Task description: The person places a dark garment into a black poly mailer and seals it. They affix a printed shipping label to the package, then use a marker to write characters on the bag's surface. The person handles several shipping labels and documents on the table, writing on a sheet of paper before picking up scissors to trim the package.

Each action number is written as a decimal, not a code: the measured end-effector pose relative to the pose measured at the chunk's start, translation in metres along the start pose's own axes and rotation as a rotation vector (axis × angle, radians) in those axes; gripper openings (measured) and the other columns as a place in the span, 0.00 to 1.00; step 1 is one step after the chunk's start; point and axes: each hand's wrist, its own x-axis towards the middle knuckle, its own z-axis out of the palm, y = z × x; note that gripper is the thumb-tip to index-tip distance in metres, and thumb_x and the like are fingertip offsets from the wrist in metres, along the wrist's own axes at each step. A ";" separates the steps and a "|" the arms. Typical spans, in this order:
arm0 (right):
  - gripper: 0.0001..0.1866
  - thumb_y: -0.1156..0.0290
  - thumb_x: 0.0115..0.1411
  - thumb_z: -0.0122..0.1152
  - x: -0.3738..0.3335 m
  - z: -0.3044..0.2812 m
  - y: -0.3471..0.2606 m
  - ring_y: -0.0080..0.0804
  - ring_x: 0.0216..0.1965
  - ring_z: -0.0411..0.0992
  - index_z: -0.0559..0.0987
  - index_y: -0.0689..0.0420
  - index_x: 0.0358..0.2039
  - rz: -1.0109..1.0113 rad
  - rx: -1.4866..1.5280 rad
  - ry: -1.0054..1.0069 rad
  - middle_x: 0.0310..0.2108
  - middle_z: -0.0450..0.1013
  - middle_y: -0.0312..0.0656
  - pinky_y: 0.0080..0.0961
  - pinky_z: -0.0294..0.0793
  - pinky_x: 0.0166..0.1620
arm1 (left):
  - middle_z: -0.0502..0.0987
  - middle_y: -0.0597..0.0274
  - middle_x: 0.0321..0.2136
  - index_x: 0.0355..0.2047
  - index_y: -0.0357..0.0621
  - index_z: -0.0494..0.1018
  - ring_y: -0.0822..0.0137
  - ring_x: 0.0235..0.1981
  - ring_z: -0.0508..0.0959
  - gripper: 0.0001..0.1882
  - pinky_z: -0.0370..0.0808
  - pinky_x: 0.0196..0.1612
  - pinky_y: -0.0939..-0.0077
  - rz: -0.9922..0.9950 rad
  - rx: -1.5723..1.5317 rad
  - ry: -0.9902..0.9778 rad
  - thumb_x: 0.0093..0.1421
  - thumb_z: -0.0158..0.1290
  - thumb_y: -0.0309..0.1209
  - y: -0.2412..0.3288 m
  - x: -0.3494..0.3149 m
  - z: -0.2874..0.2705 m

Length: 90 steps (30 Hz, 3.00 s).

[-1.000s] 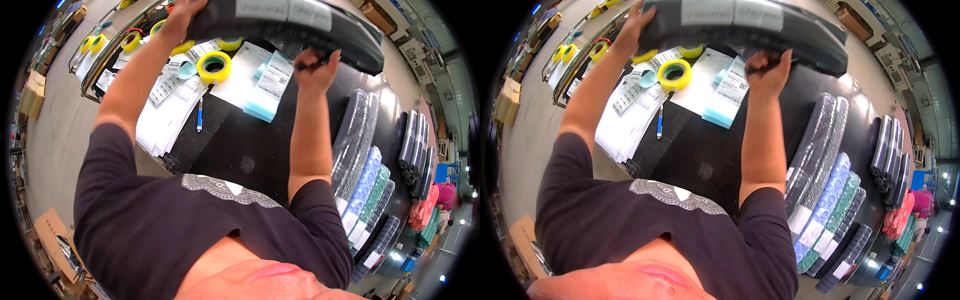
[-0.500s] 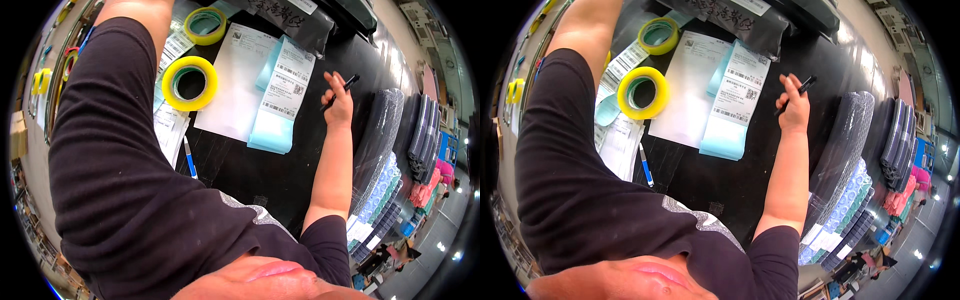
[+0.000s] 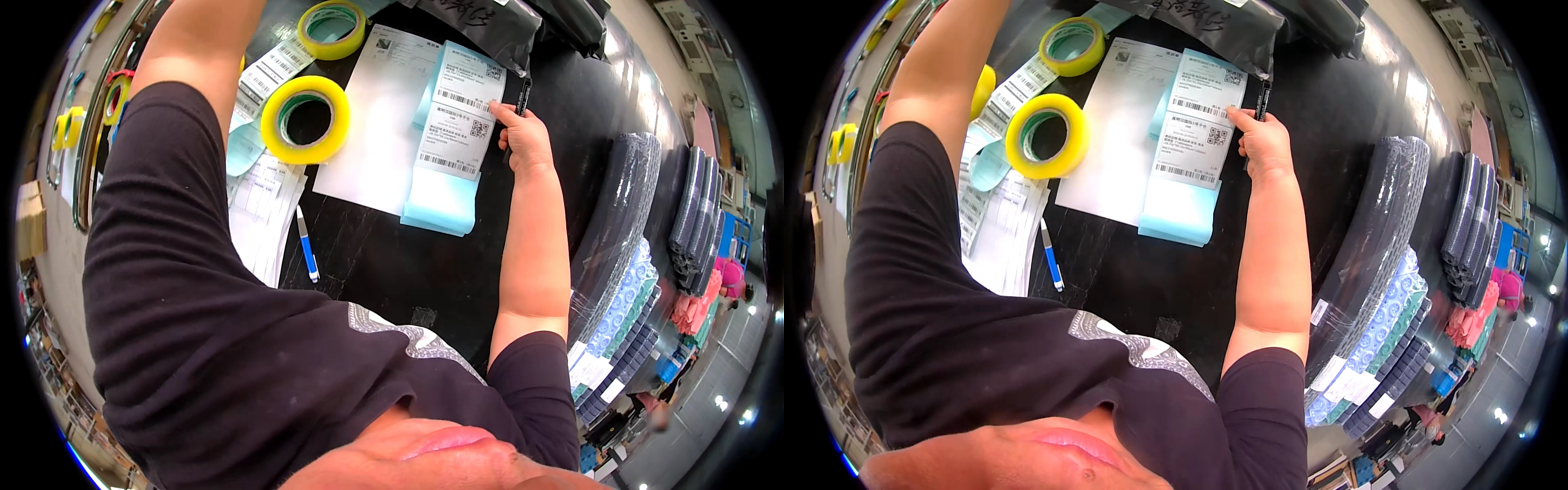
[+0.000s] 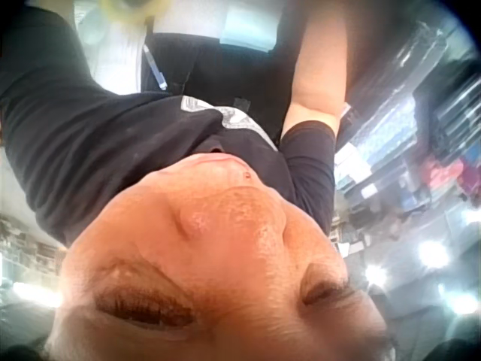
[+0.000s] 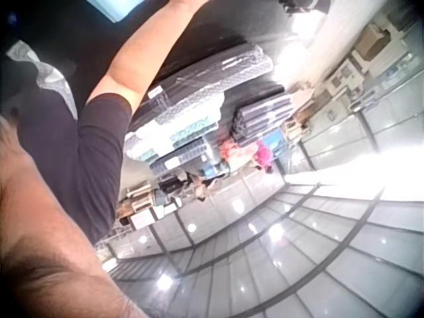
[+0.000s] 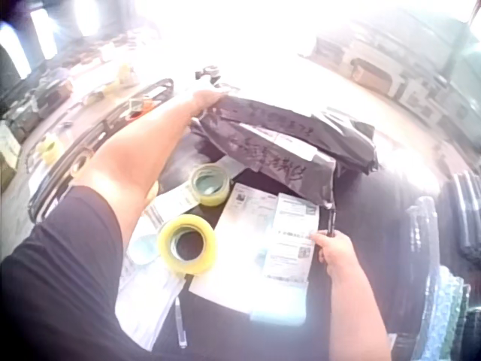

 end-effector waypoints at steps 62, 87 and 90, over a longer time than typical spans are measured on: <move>0.22 0.76 0.49 0.69 -0.125 -0.010 0.129 0.16 0.27 0.68 0.77 0.63 0.47 -0.232 -0.178 0.163 0.26 0.70 0.29 0.19 0.72 0.36 | 0.80 0.59 0.37 0.60 0.32 0.61 0.73 0.39 0.78 0.32 0.74 0.46 0.77 -0.454 -0.743 -0.851 0.58 0.59 0.26 0.145 -0.494 -0.151; 0.27 0.70 0.53 0.72 -0.114 -0.090 0.136 0.35 0.45 0.72 0.74 0.71 0.51 -0.505 -0.262 0.394 0.43 0.73 0.47 0.30 0.71 0.51 | 0.75 0.58 0.50 0.49 0.44 0.73 0.54 0.57 0.70 0.25 0.65 0.60 0.56 0.277 -0.141 -0.609 0.51 0.63 0.32 0.102 -0.475 -0.202; 0.23 0.70 0.52 0.71 -0.116 -0.073 0.079 0.41 0.48 0.74 0.78 0.69 0.46 -0.740 -0.504 0.376 0.45 0.75 0.53 0.31 0.71 0.51 | 0.75 0.54 0.49 0.49 0.44 0.72 0.53 0.55 0.72 0.24 0.67 0.58 0.58 0.387 -0.123 -0.571 0.51 0.62 0.32 0.113 -0.440 -0.170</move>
